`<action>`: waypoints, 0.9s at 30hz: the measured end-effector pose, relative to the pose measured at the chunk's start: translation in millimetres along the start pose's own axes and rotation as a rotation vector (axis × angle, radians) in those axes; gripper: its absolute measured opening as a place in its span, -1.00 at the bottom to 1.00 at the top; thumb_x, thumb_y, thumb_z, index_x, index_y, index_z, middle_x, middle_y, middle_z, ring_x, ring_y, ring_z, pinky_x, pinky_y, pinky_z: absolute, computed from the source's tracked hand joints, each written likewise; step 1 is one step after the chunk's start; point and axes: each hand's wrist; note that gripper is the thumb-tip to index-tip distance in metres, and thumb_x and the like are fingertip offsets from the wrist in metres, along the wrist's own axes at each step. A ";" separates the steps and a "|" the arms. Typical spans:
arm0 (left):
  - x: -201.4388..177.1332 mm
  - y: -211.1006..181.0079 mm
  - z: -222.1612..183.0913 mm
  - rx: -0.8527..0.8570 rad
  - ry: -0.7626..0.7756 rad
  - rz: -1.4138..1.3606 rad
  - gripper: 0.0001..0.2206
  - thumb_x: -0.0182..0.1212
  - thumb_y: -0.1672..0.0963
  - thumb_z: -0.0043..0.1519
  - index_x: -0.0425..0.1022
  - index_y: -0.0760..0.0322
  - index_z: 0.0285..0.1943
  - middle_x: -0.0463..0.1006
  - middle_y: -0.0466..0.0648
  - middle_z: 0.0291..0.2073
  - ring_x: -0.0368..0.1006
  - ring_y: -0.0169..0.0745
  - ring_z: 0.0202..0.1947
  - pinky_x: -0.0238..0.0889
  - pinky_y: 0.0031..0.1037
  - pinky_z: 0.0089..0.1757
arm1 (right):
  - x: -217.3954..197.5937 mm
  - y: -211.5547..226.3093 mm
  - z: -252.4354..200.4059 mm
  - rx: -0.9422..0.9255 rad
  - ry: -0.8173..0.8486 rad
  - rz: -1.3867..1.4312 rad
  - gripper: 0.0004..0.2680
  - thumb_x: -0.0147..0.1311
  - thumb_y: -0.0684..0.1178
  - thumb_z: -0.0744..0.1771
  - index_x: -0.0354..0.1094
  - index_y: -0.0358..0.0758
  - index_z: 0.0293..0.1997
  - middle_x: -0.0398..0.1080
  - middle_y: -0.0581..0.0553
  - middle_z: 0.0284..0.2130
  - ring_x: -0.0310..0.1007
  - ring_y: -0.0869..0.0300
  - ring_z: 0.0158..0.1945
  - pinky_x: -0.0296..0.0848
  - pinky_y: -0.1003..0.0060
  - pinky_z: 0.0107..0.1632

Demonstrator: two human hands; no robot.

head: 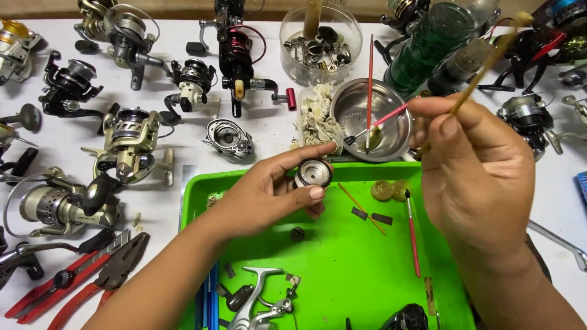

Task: The person is disassembling and cleaning a fishing reel spool on a workbench surrounded by other reels.

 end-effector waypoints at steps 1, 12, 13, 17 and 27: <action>0.3 0.1 0.1 -0.017 -0.001 -0.009 -0.37 0.25 0.12 0.19 0.22 0.16 0.51 0.51 0.01 -0.03 0.59 -0.19 -0.19 0.63 -0.40 -0.06 | 1.4 -4.1 0.6 -0.049 0.015 0.010 -0.80 0.03 -0.03 0.45 0.41 -0.35 0.11 0.45 -0.08 -0.14 0.37 0.28 -0.17 0.40 0.47 -0.02; 9.1 -33.7 1.1 0.099 -0.151 0.028 -0.44 0.33 0.17 0.12 0.29 0.26 0.35 0.53 0.07 0.07 0.58 -0.21 -0.05 0.61 -0.47 -0.01 | 19.2 -11.7 -2.8 -0.407 0.104 -0.246 -0.84 -0.21 -0.11 0.49 0.30 -0.37 0.04 0.40 -0.29 -0.11 0.60 0.01 -0.11 0.67 0.28 0.00; 10.3 -36.4 4.6 0.141 -0.183 -0.002 -0.51 0.33 0.19 0.13 0.30 0.30 0.27 0.53 0.08 0.06 0.58 -0.23 -0.09 0.64 -0.44 -0.05 | 19.2 -5.5 -1.8 -0.443 0.127 -0.339 -0.82 -0.22 -0.12 0.49 0.30 -0.43 0.05 0.35 -0.35 -0.07 0.59 -0.03 -0.09 0.67 0.22 0.05; 11.7 -31.9 23.3 0.220 -0.234 -0.079 -0.62 0.32 0.22 0.17 0.33 0.32 0.15 0.49 0.02 0.01 0.48 -0.46 -0.25 0.64 -0.46 -0.13 | 18.0 3.1 4.3 -0.557 0.100 -0.542 -0.79 -0.25 -0.16 0.48 0.33 -0.53 0.00 0.43 -0.42 -0.08 0.52 -0.13 0.04 0.50 0.07 0.19; 5.2 -3.1 24.2 0.152 -0.283 -0.154 -0.56 0.36 0.22 0.12 0.33 0.40 0.17 0.52 0.06 -0.09 0.51 -0.35 -0.21 0.65 -0.40 -0.13 | 16.0 -22.8 5.0 -0.512 0.250 -0.455 -0.87 -0.18 -0.16 0.43 0.28 -0.41 -0.07 0.51 -0.43 -0.12 0.63 -0.12 0.00 0.61 0.14 0.11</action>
Point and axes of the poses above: each hand's wrist, its own z-axis towards the middle knuckle, its own x-axis out of the palm, y = z × x
